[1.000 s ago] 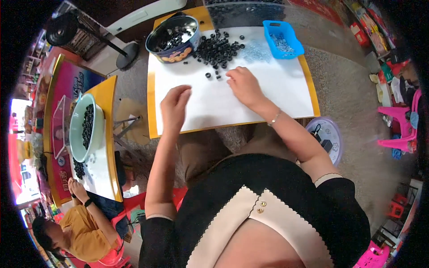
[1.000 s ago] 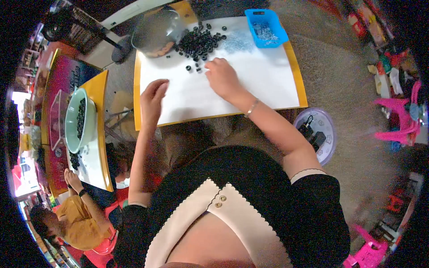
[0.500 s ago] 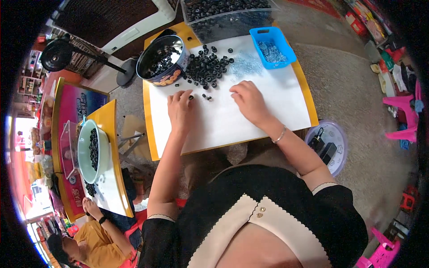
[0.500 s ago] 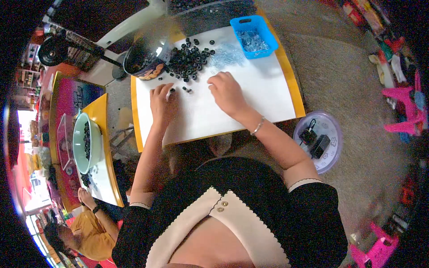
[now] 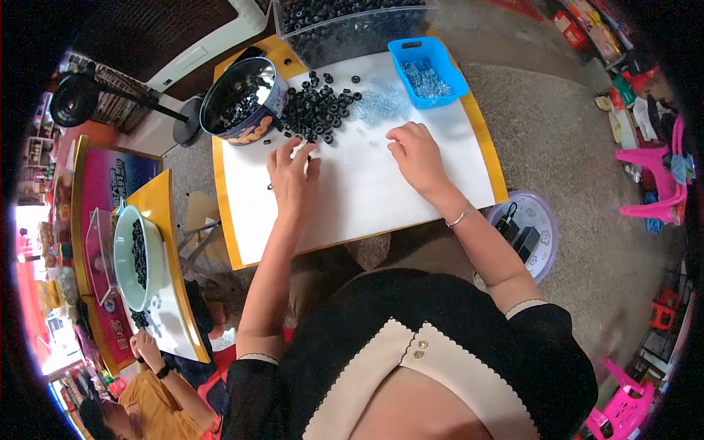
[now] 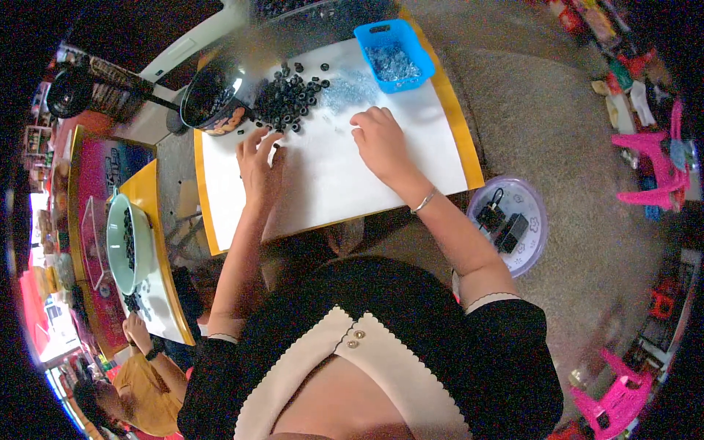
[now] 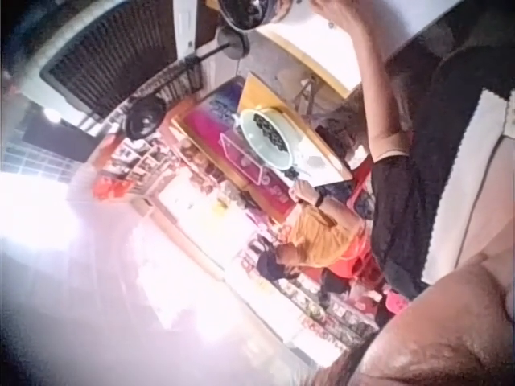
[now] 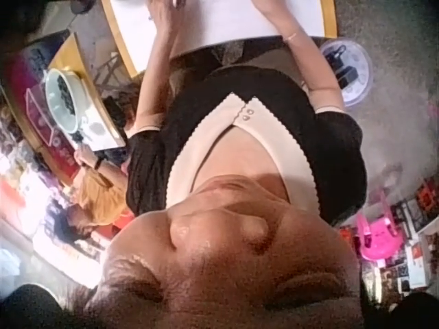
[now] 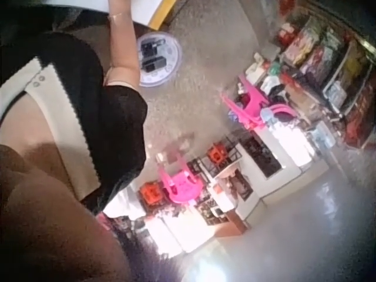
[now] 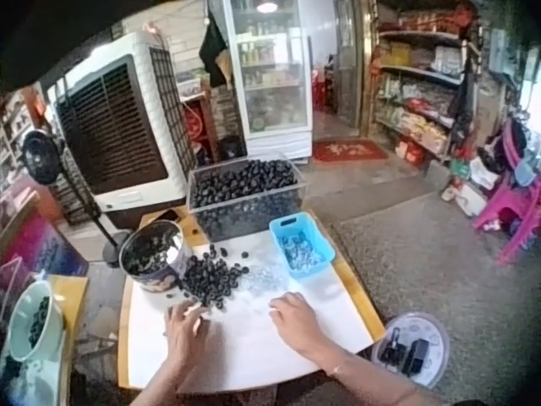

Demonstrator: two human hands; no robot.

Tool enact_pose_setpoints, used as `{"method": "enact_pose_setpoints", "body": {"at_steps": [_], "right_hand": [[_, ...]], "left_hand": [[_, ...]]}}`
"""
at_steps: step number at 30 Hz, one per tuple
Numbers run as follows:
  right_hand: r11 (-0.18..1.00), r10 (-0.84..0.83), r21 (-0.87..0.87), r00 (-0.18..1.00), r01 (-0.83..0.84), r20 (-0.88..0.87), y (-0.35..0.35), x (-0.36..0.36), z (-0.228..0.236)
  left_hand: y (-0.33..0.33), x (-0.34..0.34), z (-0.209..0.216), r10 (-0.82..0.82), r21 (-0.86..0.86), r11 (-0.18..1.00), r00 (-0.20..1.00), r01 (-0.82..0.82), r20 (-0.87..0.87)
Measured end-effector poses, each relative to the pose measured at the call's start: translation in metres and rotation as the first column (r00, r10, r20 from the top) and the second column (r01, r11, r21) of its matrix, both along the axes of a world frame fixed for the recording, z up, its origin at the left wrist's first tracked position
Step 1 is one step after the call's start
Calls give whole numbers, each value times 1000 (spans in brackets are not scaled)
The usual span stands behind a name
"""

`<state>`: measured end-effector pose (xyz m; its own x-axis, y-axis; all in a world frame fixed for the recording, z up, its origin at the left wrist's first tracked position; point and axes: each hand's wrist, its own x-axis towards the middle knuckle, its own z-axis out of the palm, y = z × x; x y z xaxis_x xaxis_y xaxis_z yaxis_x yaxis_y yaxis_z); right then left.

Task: The person assembles small plastic components by taking black plastic pieces and small clear inserts from the table and fitting them together by hand.

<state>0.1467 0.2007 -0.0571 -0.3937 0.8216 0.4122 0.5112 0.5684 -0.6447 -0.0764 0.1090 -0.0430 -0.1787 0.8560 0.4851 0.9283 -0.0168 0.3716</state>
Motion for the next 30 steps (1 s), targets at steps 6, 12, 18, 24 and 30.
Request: {"method": "enact_pose_setpoints", "body": {"at_steps": [6,12,18,24,30], "right_hand": [[997,40,66,993,-48,108,5,-18,-10],[999,23,37,998,-24,51,1,-24,-6],[996,16,85,991,-27,134,2,-28,-12],[993,116,39,993,-115,-31,-8,-25,-7],[992,79,-84,980,-95,-182,-13,-22,-12]], "left_hand": [[-33,30,4,13,31,999,987,-18,162],[-52,46,1,-9,32,999,943,-2,334],[-55,52,-6,-55,56,998,944,39,326],[-47,28,-2,60,126,987,957,-99,282],[14,11,5,72,117,989,990,-86,123]]}}
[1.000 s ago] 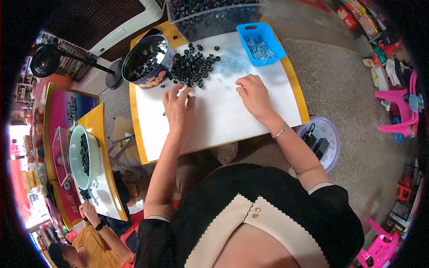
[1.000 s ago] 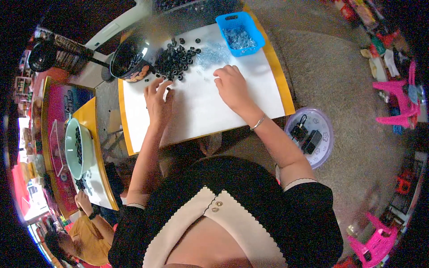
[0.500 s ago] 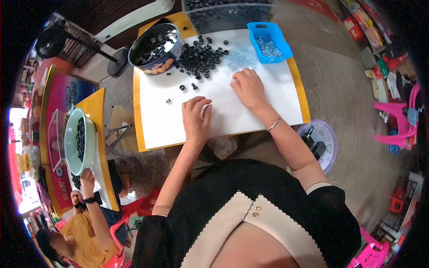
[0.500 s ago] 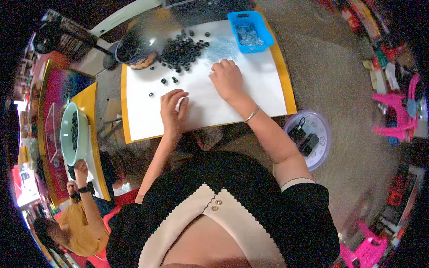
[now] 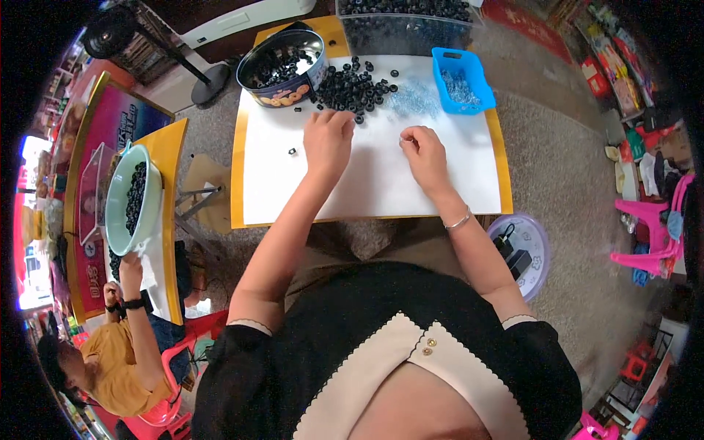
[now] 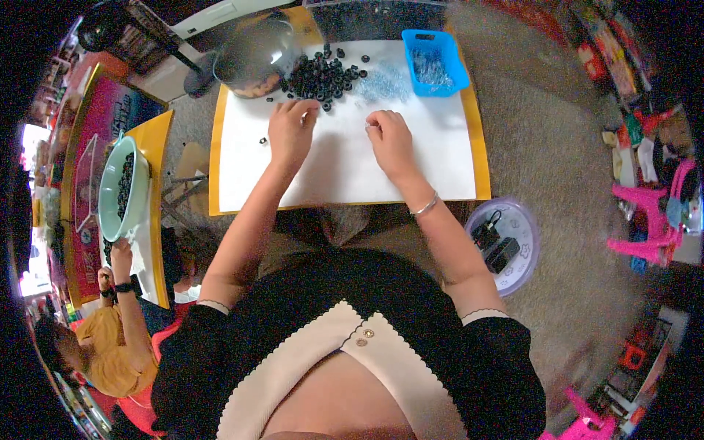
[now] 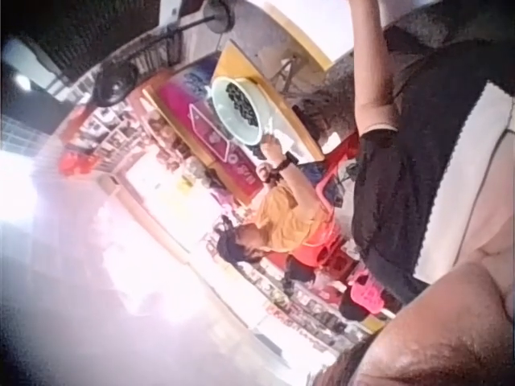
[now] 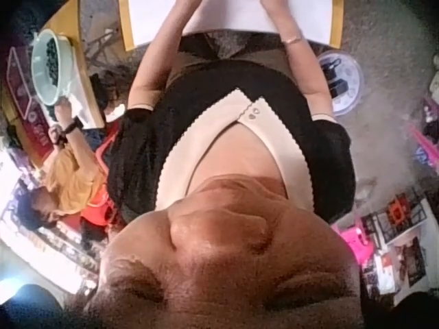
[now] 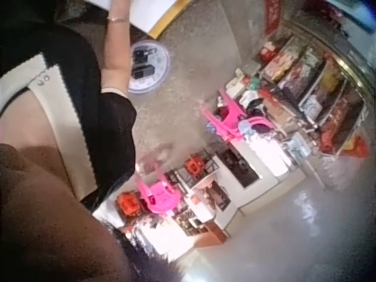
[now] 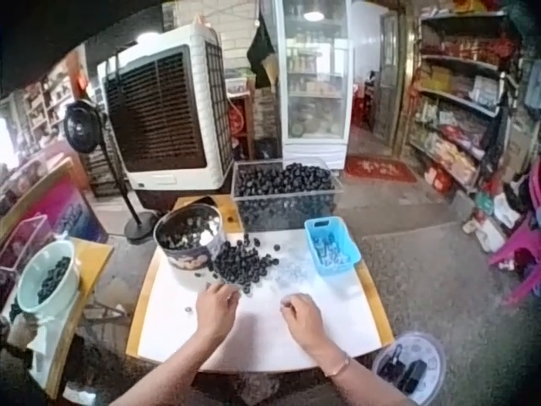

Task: The person assembles small plastic components by taking black plastic pieces and small clear inserts from the table and fitting them together by hand.

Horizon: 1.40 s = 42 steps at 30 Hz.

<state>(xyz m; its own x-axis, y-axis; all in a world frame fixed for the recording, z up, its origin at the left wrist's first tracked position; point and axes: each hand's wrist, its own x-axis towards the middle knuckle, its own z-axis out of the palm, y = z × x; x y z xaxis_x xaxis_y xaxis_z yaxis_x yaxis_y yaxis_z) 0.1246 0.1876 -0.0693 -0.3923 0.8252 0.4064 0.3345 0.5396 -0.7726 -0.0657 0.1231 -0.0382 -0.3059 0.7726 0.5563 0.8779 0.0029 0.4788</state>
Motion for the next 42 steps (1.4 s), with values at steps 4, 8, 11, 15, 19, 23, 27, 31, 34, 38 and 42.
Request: {"method": "enact_pose_setpoints", "body": {"at_steps": [4,8,11,15,19,23,27,31,34,38,42], "right_hand": [[997,8,75,1000,-6,-23,-1,2,-4],[996,20,82,1000,-19,-11,-4,4,-3],[988,-10,151,1000,6,23,-3,5,-3],[959,-78,279,991,45,109,-7,3,1],[953,-102,297,987,62,123,-4,-1,-2],[963,-111,254,990,86,85,1,0,-3],[949,-96,308,990,61,101,-4,3,14],[959,-5,283,999,-4,34,-30,-3,28],[972,119,204,993,-120,16,-56,-10,42],[964,237,133,971,-231,-31,-75,-18,57],[945,251,-166,951,-281,-180,-73,-15,52]], "left_hand": [[21,1,-11,-24,-91,996,979,5,-203],[19,4,-15,-40,-160,987,964,-3,-261],[8,6,-13,-59,-103,994,968,35,-243],[-15,10,-3,-50,-21,998,993,52,104],[-30,11,1,-129,86,990,475,112,871],[-48,11,6,-103,101,966,-1,238,995],[-59,16,-5,-54,109,971,-250,212,967],[-72,14,-14,-89,181,962,-394,203,915],[-76,17,-19,-122,238,944,-428,229,896],[-80,26,-16,-121,265,921,-435,287,892],[-81,29,-4,-85,274,895,-467,352,880]]}}
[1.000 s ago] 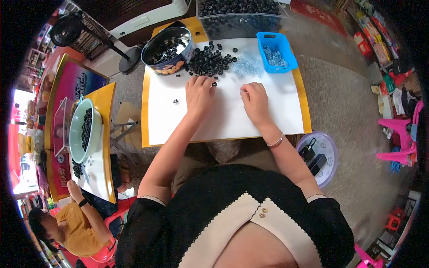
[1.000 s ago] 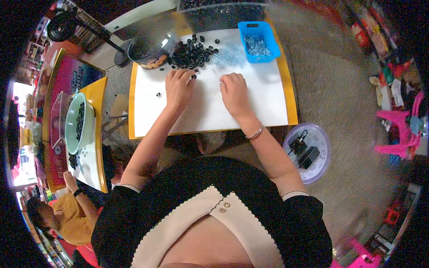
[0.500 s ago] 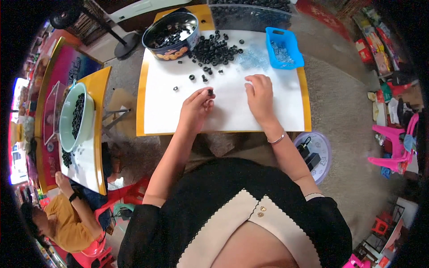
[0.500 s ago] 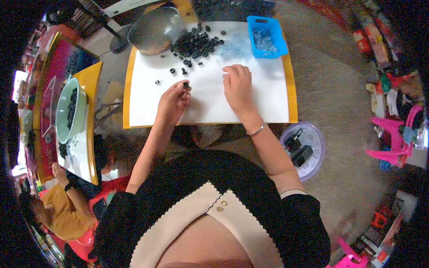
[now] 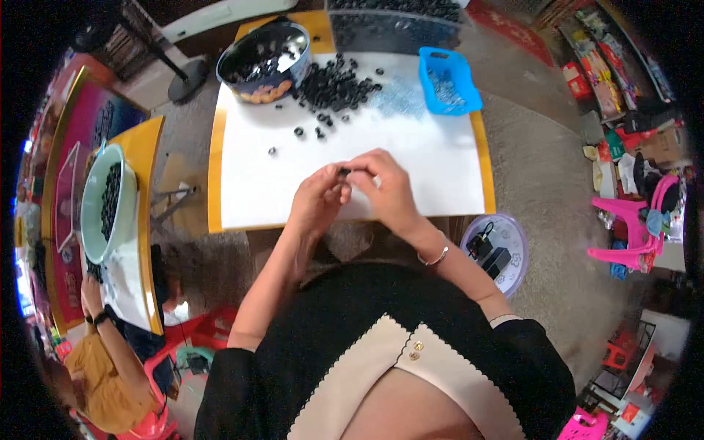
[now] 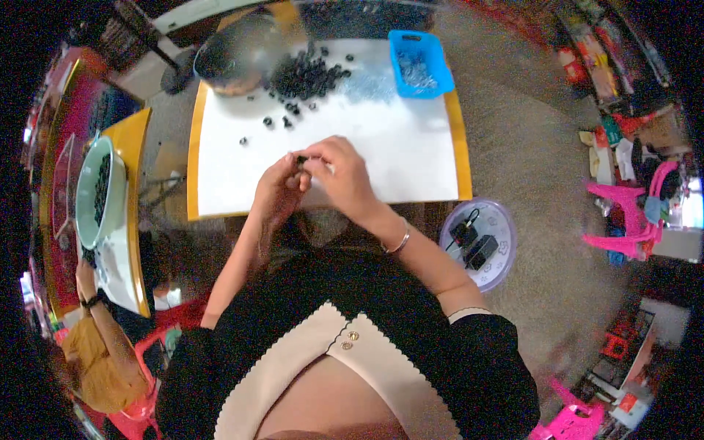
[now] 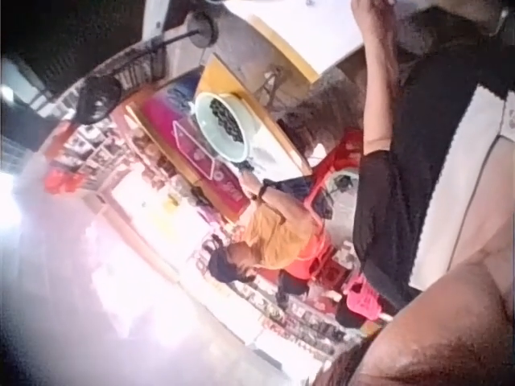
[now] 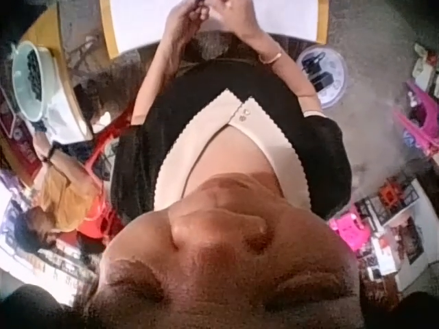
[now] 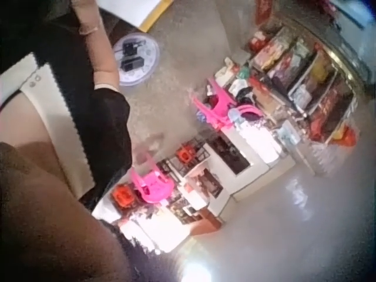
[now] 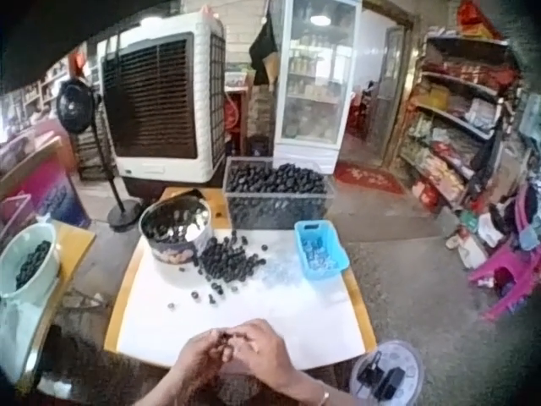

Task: The person assembles small plastic components by taking black plastic pieces and small clear inserts from the table and fitting them together by hand.

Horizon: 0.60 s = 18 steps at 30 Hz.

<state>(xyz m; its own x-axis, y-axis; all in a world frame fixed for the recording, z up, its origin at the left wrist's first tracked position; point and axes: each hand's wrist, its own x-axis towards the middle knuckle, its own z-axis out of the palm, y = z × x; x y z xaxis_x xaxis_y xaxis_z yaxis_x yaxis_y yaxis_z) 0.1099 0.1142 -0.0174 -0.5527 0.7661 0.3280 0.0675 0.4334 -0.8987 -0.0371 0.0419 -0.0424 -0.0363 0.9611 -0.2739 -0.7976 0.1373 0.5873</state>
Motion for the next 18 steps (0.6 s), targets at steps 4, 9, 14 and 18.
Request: {"method": "enact_pose_setpoints", "body": {"at_steps": [4,9,14,18], "right_hand": [[988,17,-150,999,-24,-47,-2,1,6],[975,-7,-224,1000,0,-30,-7,2,8],[974,-1,-226,998,-15,-68,-10,7,8],[995,-24,-93,997,17,-73,-11,6,-5]], "left_hand": [[0,5,-6,33,30,999,999,-33,-4],[-2,4,-13,10,71,997,998,-14,57],[-2,8,-8,-46,50,998,999,44,26],[-3,14,-6,12,-16,1000,998,-13,-61]]}}
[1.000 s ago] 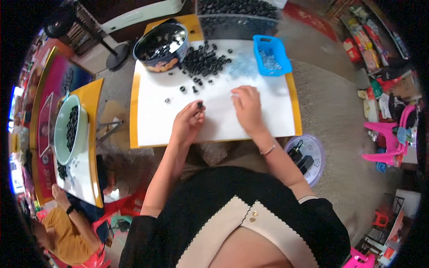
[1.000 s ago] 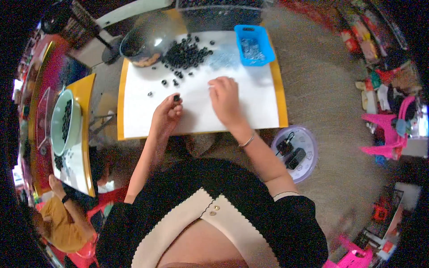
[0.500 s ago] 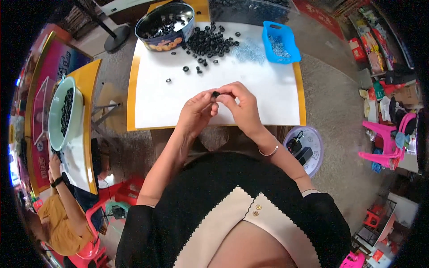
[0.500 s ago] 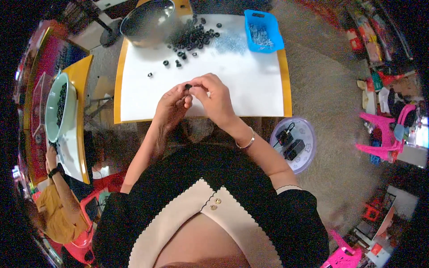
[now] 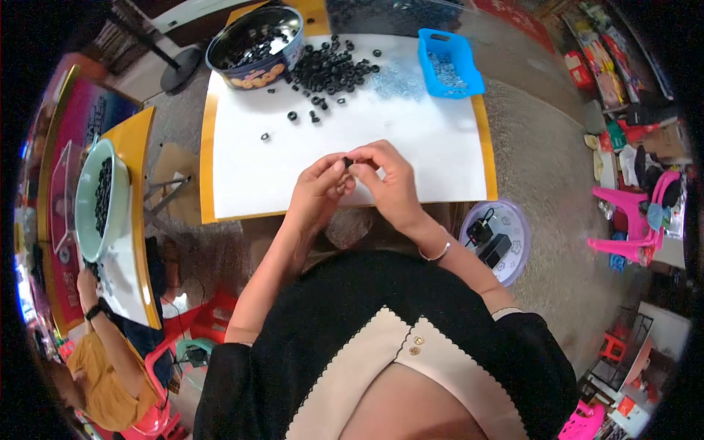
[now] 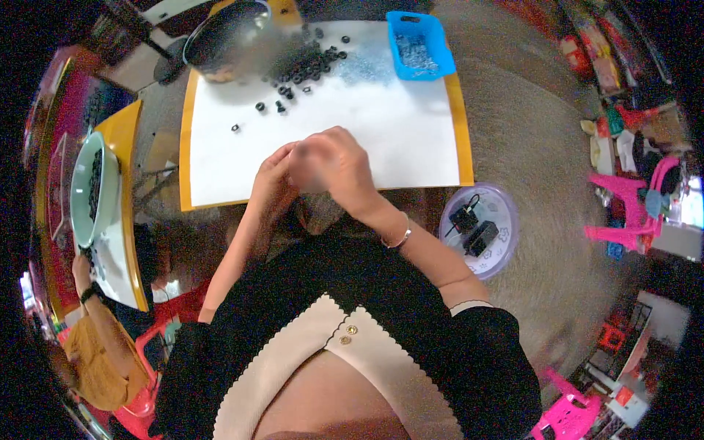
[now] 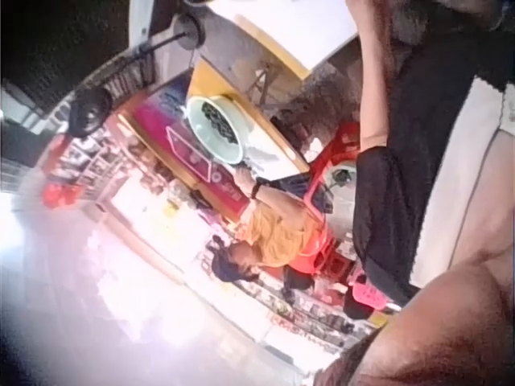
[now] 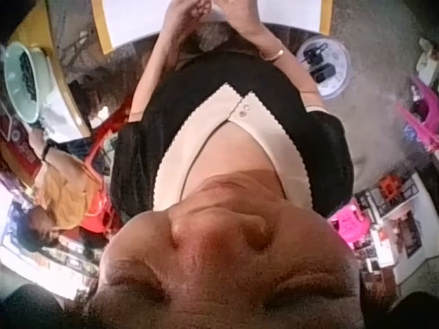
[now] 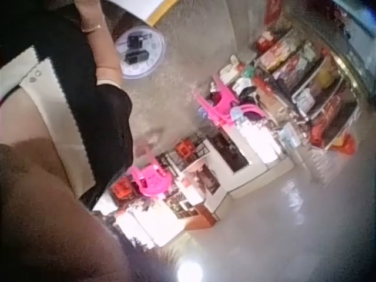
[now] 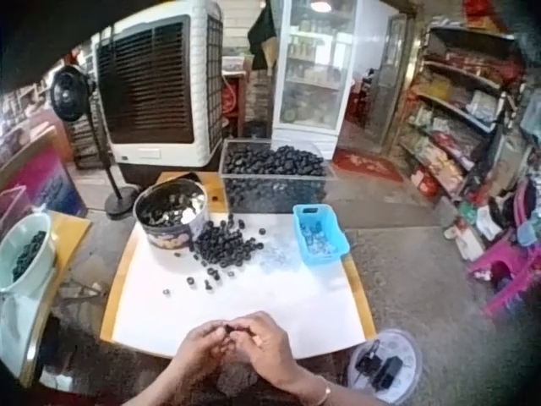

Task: The person assembles small plastic components by taking black plastic pieces and small clear inserts from the table and fitting them together by hand.

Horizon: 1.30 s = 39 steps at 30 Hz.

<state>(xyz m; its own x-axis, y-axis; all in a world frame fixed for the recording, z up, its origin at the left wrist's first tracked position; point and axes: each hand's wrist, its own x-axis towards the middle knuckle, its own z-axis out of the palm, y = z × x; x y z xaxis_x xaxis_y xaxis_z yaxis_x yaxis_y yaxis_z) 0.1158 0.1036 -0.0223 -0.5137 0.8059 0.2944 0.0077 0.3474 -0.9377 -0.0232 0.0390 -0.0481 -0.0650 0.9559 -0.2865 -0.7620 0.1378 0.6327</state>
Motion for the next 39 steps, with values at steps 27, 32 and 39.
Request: {"method": "enact_pose_setpoints", "body": {"at_steps": [27,32,39], "right_hand": [[841,-286,541,840,-12,462,88,7,-32],[984,105,127,982,-125,156,43,-17,3],[828,33,531,961,-181,276,36,-25,2]], "left_hand": [[0,-17,-7,171,-41,984,984,-173,-40],[-1,-20,-3,176,-79,981,984,-177,-11],[-2,-19,-12,159,-3,987,986,-159,-45]]}}
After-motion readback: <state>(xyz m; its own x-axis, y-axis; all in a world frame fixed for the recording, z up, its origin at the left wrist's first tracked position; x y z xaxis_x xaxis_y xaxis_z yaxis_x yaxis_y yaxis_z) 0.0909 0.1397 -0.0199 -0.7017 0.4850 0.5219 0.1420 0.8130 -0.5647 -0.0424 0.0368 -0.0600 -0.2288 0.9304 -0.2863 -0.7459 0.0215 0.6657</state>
